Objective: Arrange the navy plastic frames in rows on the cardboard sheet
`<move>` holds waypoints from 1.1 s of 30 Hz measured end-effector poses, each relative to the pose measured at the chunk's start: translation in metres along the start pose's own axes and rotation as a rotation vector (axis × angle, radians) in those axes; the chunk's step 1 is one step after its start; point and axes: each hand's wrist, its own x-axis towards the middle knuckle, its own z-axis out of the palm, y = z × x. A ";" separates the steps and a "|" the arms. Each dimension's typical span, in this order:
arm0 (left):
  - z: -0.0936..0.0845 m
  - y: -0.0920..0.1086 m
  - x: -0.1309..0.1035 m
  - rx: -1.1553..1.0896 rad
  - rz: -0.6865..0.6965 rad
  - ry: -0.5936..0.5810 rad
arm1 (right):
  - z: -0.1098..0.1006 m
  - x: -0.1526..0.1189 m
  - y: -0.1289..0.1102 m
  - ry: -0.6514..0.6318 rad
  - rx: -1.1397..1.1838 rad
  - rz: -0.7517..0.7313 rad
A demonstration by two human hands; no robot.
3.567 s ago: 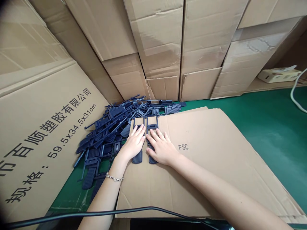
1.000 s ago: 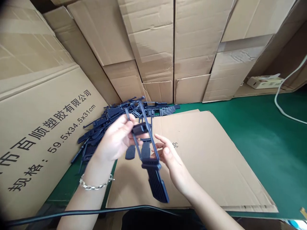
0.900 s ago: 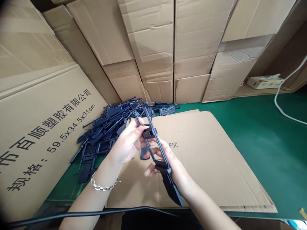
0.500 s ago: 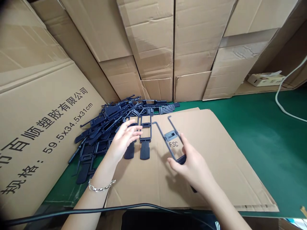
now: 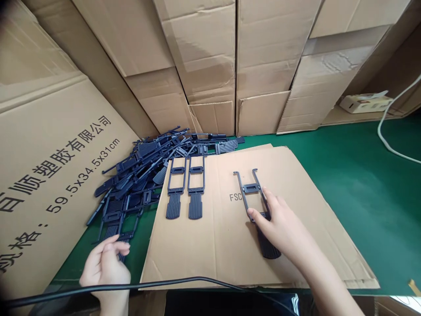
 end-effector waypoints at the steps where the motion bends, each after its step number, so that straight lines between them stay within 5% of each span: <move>1: -0.001 -0.005 -0.003 -0.014 0.043 0.050 | -0.005 0.002 0.005 -0.005 0.033 -0.014; 6: -0.007 -0.030 -0.015 0.124 0.169 0.003 | -0.017 0.012 0.023 -0.008 -0.138 -0.288; 12: -0.007 -0.043 -0.022 0.195 0.328 -0.053 | 0.005 0.019 0.018 -0.264 -0.357 -0.420; 20: -0.039 -0.049 -0.029 0.340 0.668 -0.183 | 0.024 0.060 -0.014 -0.141 -0.408 -0.528; 24: -0.051 -0.062 -0.031 0.424 0.667 -0.215 | 0.030 0.071 -0.035 -0.151 -0.397 -0.582; 33: -0.047 -0.073 -0.032 0.428 0.661 -0.186 | 0.041 0.076 -0.060 -0.168 -0.356 -0.610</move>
